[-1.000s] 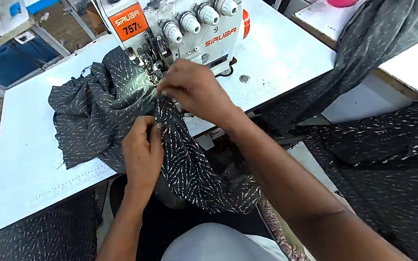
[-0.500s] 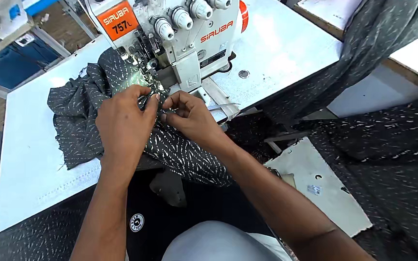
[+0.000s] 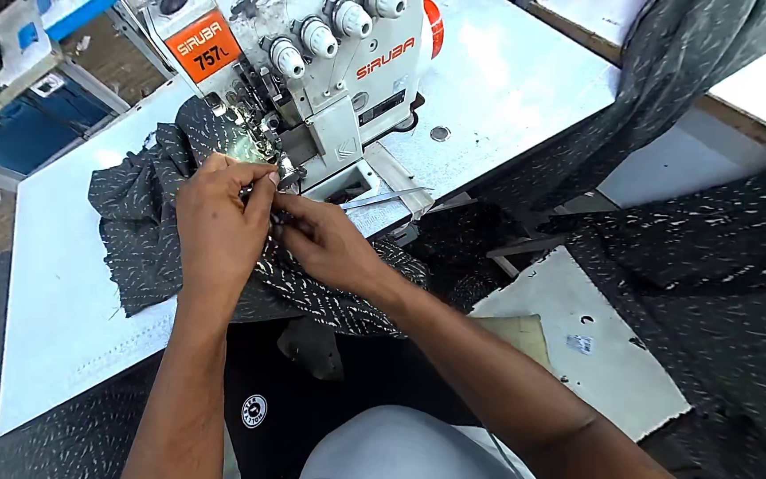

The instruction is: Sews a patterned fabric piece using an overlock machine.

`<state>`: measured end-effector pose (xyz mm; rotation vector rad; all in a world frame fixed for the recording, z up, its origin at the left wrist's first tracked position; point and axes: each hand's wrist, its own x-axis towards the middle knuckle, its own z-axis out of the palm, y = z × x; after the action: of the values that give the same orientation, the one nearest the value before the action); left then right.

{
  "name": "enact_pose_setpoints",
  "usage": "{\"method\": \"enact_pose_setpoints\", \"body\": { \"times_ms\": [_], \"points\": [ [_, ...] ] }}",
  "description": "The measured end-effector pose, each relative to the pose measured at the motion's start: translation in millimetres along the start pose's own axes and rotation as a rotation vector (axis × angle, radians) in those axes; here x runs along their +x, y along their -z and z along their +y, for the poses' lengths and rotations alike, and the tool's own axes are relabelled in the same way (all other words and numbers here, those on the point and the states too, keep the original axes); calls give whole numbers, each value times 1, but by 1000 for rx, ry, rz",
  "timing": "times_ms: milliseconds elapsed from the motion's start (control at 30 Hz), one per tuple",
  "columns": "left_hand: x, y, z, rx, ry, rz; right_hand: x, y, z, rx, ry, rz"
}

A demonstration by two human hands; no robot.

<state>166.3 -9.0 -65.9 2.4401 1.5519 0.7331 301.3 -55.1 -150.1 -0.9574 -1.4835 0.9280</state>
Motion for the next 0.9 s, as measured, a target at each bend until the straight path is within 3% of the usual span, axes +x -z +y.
{"method": "enact_pose_setpoints", "body": {
  "times_ms": [200,400,700,833,900],
  "points": [
    [-5,-6,-6,-454,220,14,-21,9,-1,101,-98,155],
    [-7,-2,-6,-304,114,-42,-21,9,-3,84,-87,175],
    [-50,-27,13,13,-135,82,-9,17,1,65,-96,254],
    [-57,-13,15,-58,-142,-123,1,21,4,12,-174,255],
    [-48,0,10,-162,-118,-105,-2,21,4,9,-176,277]
  ]
}}
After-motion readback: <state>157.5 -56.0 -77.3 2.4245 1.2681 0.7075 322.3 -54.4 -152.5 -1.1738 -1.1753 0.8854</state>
